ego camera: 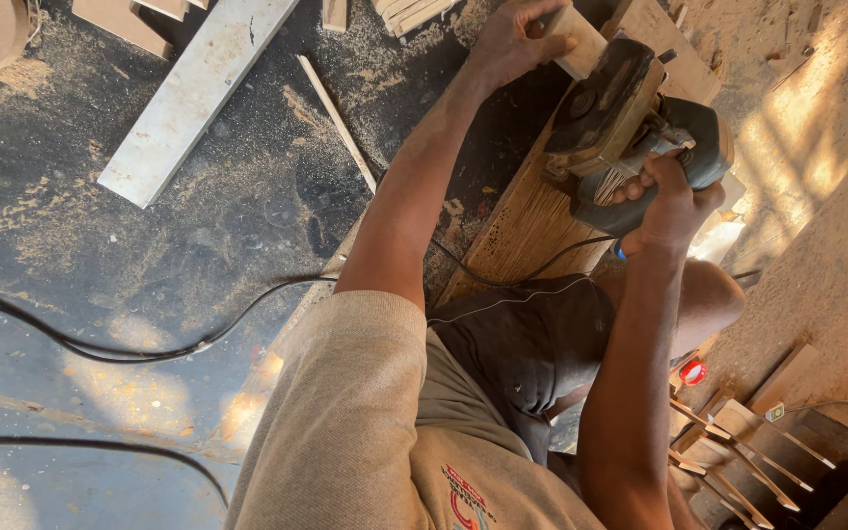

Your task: The person sits on the workshop floor, measures and marks wooden strips with a steel ruler and pencil, cuts small wood pieces with a handheld circular saw, and fits the cut pieces together with small wooden parts, placing finished pieces with a row of similar assembled parts.

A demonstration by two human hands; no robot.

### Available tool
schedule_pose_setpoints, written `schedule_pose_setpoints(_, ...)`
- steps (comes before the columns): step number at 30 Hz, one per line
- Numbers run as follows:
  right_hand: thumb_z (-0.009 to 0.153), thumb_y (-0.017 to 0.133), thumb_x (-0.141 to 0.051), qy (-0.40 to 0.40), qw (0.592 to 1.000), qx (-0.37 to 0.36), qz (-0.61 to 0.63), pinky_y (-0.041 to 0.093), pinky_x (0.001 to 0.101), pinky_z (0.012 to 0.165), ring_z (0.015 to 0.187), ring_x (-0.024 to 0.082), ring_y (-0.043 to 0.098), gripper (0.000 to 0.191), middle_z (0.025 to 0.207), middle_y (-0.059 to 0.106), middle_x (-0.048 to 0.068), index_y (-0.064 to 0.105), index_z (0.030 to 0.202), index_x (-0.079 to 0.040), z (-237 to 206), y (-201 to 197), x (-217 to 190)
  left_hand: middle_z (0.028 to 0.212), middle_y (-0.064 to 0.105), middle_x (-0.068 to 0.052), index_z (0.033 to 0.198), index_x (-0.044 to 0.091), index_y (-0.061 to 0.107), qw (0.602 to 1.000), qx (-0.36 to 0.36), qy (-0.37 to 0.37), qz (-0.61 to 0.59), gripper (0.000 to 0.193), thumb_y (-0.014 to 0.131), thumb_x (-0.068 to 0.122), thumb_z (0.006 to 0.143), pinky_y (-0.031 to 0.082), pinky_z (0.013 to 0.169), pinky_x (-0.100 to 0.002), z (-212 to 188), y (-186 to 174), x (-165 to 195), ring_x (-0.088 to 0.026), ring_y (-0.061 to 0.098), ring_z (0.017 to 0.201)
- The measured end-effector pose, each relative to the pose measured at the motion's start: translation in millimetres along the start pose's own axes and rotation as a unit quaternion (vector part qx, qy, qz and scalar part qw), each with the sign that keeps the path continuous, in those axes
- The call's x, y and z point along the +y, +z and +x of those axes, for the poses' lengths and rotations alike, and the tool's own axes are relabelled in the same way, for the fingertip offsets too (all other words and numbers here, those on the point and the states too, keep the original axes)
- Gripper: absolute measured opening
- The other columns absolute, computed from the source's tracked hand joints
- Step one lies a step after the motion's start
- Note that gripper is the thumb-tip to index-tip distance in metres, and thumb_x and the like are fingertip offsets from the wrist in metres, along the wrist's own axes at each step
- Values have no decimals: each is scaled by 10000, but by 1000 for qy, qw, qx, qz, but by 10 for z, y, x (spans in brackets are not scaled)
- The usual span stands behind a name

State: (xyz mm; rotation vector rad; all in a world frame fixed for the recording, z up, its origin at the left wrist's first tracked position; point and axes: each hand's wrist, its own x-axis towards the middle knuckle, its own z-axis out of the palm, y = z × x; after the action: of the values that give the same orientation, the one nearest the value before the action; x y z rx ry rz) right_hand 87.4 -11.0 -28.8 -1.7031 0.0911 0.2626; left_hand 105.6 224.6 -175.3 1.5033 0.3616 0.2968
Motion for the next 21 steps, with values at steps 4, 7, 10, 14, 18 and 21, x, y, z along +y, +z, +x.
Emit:
schedule_pose_setpoints(4, 863, 698, -26, 3, 1000, 6, -4, 519, 374, 476, 528, 168, 561, 130, 690, 585, 79, 599, 780, -41, 5, 2, 1, 900, 789, -14, 1331, 143, 680, 1000, 5, 13, -18, 632, 892, 454, 823, 659, 652, -266, 6, 10, -21, -72, 756, 747)
schedule_pose_setpoints(7, 862, 693, -24, 2, 1000, -1, 3, 516, 372, 481, 533, 168, 559, 131, 689, 579, 78, 593, 779, -44, 10, 16, -8, 901, 800, -58, 1309, 131, 693, 1000, -5, 6, -25, 609, 887, 446, 826, 644, 670, -286, 10, 11, -39, -94, 763, 756)
schedule_pose_setpoints(10, 866, 693, -26, 4, 1000, 4, -4, 513, 373, 478, 531, 168, 557, 131, 683, 571, 76, 597, 778, -43, 9, 22, -20, 975, 823, -59, 1239, 106, 733, 998, 1, 47, -38, 544, 898, 432, 836, 650, 693, -293, 32, 15, -40, -109, 787, 793)
schedule_pose_setpoints(14, 869, 705, -28, 10, 1000, 7, -2, 510, 371, 477, 526, 166, 553, 146, 687, 574, 72, 594, 775, -51, 15, 18, -17, 956, 823, -76, 1177, 84, 747, 998, -9, 32, -51, 497, 886, 412, 830, 658, 668, -288, 33, 12, -42, -129, 799, 787)
schedule_pose_setpoints(18, 868, 704, -20, 3, 1000, -3, 6, 513, 379, 483, 529, 174, 563, 145, 693, 582, 80, 594, 779, -52, 41, -1, 3, 929, 813, -91, 1144, 67, 707, 998, 0, 5, -56, 488, 861, 399, 821, 646, 654, -274, 5, 18, -35, -133, 824, 778)
schedule_pose_setpoints(21, 873, 701, -18, 2, 1000, -4, 3, 514, 386, 485, 534, 178, 567, 141, 700, 587, 82, 598, 781, -45, 58, -17, 17, 887, 819, -111, 1114, 63, 722, 999, -7, -33, -32, 469, 862, 407, 829, 643, 646, -276, 1, 19, -32, -153, 826, 758)
